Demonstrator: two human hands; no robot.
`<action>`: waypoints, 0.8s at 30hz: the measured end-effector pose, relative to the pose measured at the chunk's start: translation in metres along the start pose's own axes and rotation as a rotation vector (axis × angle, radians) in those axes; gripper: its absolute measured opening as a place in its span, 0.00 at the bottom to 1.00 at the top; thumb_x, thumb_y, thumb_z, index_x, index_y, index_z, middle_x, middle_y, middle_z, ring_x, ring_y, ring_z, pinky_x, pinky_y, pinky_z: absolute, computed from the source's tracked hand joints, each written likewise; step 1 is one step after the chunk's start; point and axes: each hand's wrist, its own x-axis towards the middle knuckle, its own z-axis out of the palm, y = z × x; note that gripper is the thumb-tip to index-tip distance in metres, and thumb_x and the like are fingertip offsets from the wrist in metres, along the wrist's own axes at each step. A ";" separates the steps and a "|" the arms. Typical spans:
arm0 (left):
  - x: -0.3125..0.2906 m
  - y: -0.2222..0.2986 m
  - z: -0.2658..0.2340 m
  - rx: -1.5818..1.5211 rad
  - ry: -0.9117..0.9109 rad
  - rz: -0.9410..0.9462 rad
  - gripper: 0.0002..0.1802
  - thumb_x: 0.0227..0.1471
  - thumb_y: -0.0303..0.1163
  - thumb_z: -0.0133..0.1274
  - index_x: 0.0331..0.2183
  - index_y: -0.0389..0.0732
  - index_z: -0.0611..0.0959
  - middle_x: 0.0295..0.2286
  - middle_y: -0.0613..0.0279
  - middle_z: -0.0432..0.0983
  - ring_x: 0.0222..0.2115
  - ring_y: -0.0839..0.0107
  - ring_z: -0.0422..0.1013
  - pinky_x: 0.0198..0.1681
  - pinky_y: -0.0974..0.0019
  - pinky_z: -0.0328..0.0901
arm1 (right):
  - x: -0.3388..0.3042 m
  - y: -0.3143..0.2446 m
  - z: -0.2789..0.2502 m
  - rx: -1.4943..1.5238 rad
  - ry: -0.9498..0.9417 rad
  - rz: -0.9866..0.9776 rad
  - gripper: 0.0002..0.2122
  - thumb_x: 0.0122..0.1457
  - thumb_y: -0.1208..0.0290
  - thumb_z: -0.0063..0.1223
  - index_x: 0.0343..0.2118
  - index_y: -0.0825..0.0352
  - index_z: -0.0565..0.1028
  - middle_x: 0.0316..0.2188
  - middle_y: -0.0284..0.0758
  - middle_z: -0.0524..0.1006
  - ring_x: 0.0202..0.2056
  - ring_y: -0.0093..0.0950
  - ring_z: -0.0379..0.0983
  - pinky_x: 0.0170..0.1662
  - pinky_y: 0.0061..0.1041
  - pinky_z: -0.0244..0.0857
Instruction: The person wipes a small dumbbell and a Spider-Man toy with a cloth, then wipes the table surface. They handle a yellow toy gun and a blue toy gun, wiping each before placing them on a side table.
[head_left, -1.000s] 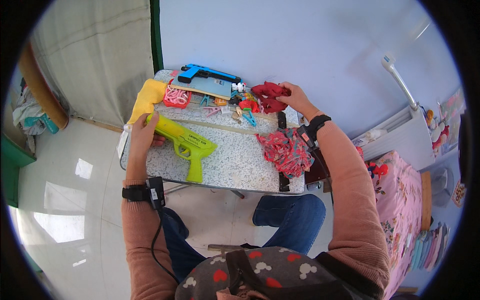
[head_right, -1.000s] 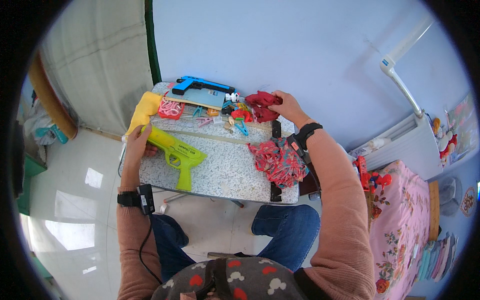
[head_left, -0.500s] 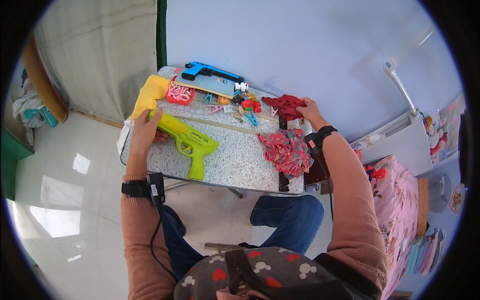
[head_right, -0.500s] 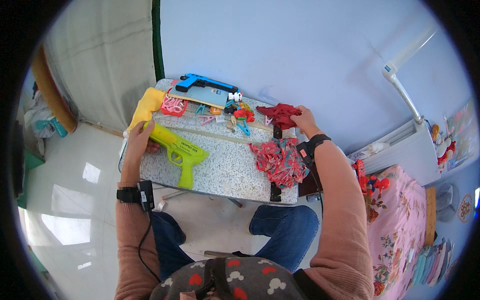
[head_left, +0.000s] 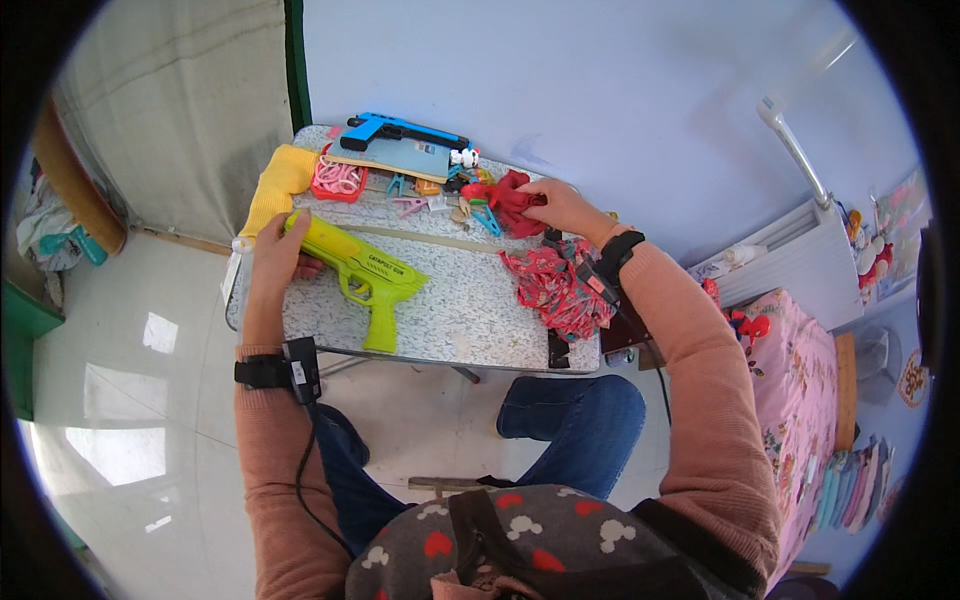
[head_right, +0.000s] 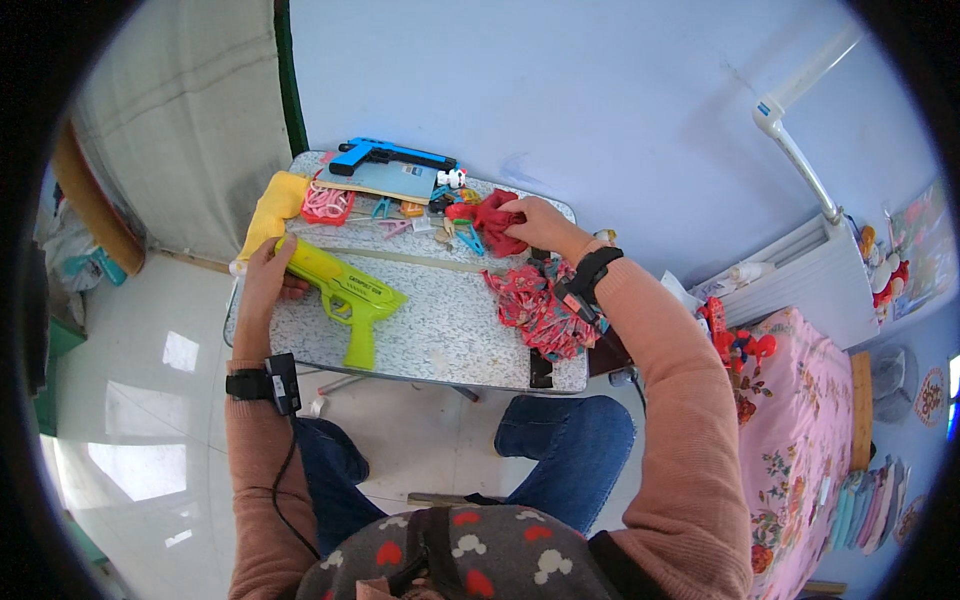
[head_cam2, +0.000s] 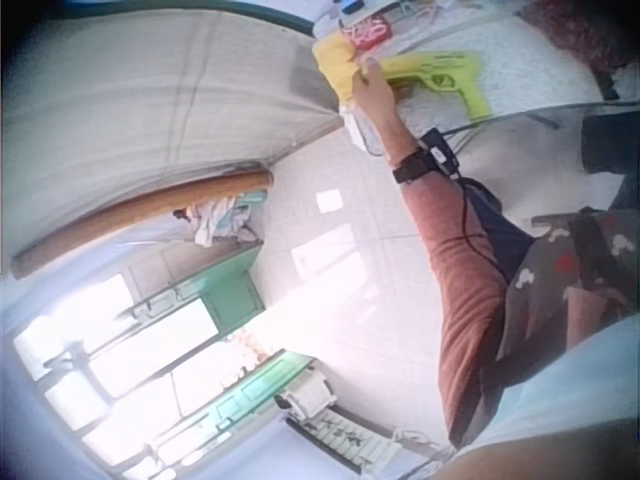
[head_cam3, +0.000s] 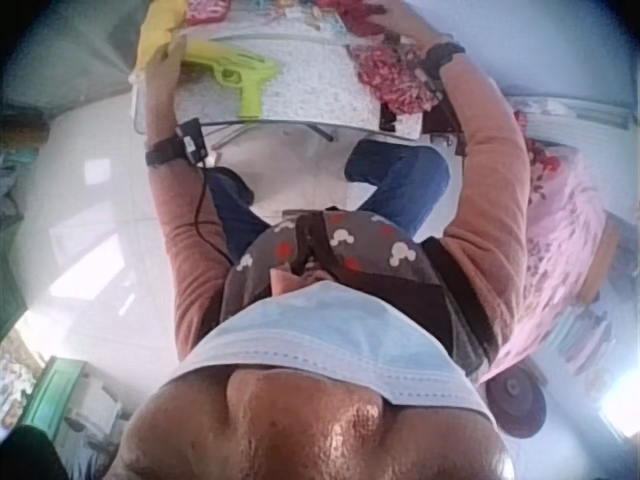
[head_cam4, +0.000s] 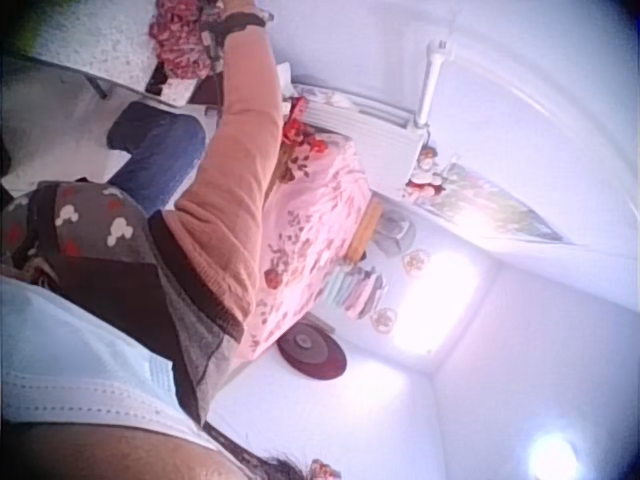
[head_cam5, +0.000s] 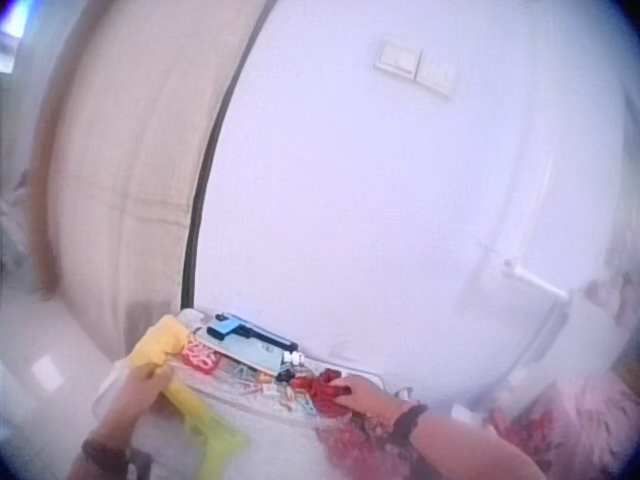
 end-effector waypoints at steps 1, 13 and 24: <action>0.001 0.000 0.000 -0.040 -0.018 -0.025 0.33 0.62 0.51 0.57 0.55 0.33 0.75 0.30 0.57 0.82 0.17 0.72 0.77 0.18 0.71 0.72 | 0.002 -0.003 0.002 -0.079 0.013 -0.061 0.15 0.52 0.74 0.60 0.44 0.65 0.82 0.40 0.49 0.81 0.44 0.48 0.77 0.49 0.41 0.71; 0.003 -0.003 -0.002 -0.045 -0.030 -0.035 0.33 0.62 0.51 0.57 0.56 0.33 0.75 0.31 0.57 0.81 0.17 0.73 0.77 0.19 0.72 0.73 | 0.001 0.027 -0.035 0.277 0.187 0.132 0.18 0.52 0.72 0.63 0.47 0.66 0.82 0.40 0.42 0.85 0.38 0.37 0.82 0.46 0.29 0.74; 0.001 0.001 -0.002 0.022 -0.011 -0.004 0.34 0.62 0.52 0.57 0.56 0.33 0.74 0.31 0.57 0.81 0.18 0.72 0.77 0.20 0.72 0.73 | -0.031 0.052 -0.003 -0.226 -0.032 -0.049 0.20 0.49 0.72 0.63 0.49 0.59 0.81 0.41 0.47 0.76 0.48 0.48 0.73 0.55 0.40 0.67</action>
